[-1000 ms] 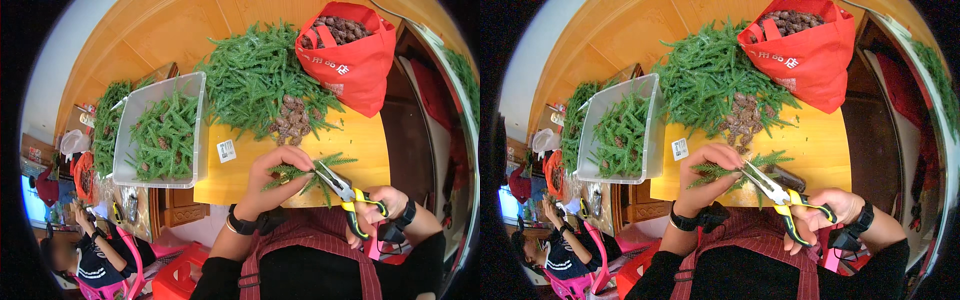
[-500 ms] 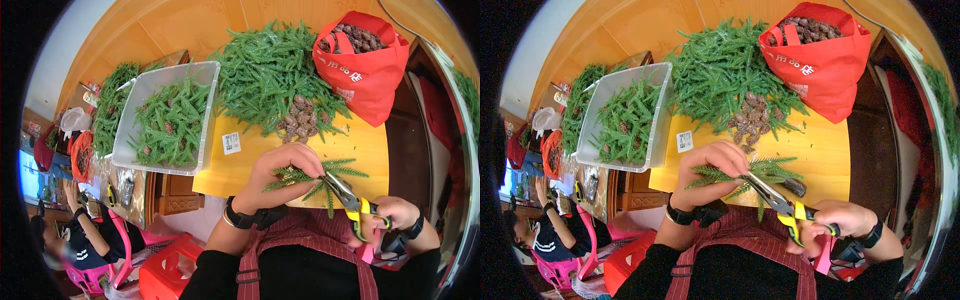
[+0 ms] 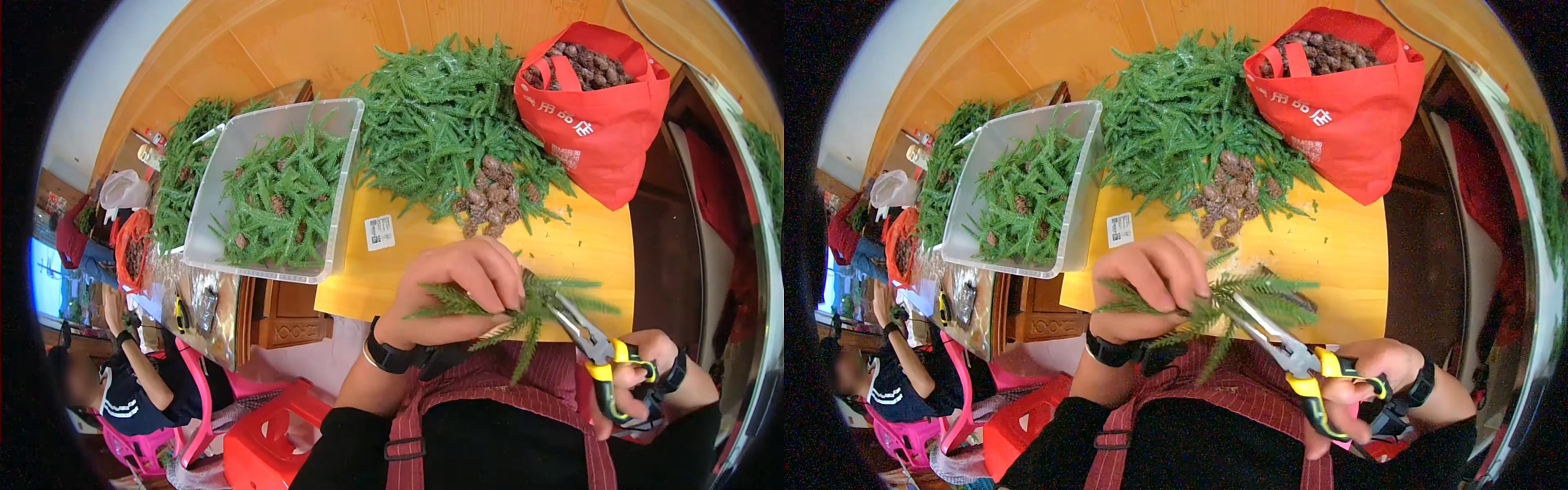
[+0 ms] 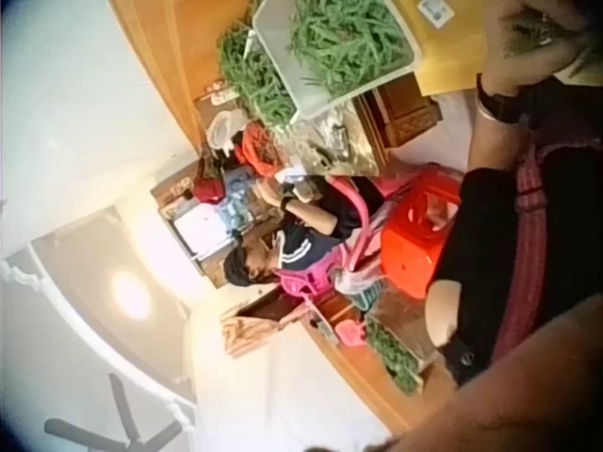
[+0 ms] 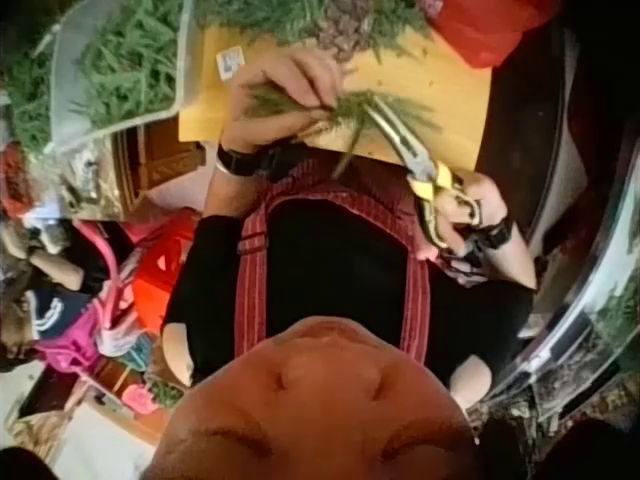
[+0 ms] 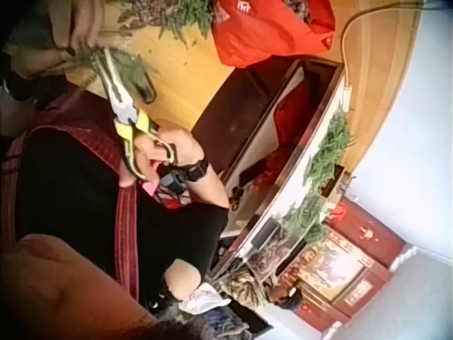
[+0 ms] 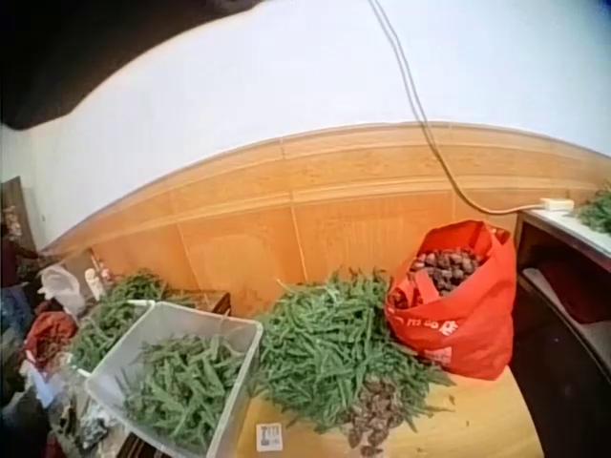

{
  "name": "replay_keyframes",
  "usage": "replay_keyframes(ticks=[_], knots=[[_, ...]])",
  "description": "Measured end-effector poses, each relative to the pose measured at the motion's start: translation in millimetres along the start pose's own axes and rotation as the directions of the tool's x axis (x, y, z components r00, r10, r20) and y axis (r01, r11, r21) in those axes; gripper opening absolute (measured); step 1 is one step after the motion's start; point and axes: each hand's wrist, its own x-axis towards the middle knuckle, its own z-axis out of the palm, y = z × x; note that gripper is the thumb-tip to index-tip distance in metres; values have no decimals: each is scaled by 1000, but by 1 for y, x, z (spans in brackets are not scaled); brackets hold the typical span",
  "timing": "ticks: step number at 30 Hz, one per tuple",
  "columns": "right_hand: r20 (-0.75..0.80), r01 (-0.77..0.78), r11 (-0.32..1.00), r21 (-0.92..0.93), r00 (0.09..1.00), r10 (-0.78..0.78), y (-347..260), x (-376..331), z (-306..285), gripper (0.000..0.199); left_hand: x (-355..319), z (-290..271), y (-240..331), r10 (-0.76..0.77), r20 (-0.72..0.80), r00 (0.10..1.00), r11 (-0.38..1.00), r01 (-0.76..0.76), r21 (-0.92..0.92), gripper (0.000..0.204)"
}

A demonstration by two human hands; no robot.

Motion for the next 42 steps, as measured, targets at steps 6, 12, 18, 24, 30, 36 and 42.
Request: replay_keyframes(ticks=[6,12,18,24,30,36,42], knots=[[-47,-20,66,-998,899,-436,-27,24,39,8,-12,-6,-7,-86,-226,970,981,122,150,23],[122,-338,-490,-804,712,-691,-33,37,40,16,-11,5,-9,-128,-330,935,958,203,203,23],[200,-428,-561,-708,642,-741,-30,41,34,17,-11,15,-5,-152,-406,901,923,276,268,23],[219,-467,-586,-662,627,-747,-29,41,28,17,-13,17,-8,-151,-413,898,914,286,288,22],[222,-434,-592,-679,648,-729,-31,35,19,19,-11,19,-7,-209,-443,872,906,343,248,22],[286,-401,-629,-666,642,-712,-32,34,12,19,-9,21,-7,-246,-462,852,909,368,194,21],[318,-404,-667,-626,649,-691,-34,34,12,20,-12,15,-15,-195,-424,885,934,299,195,19]])
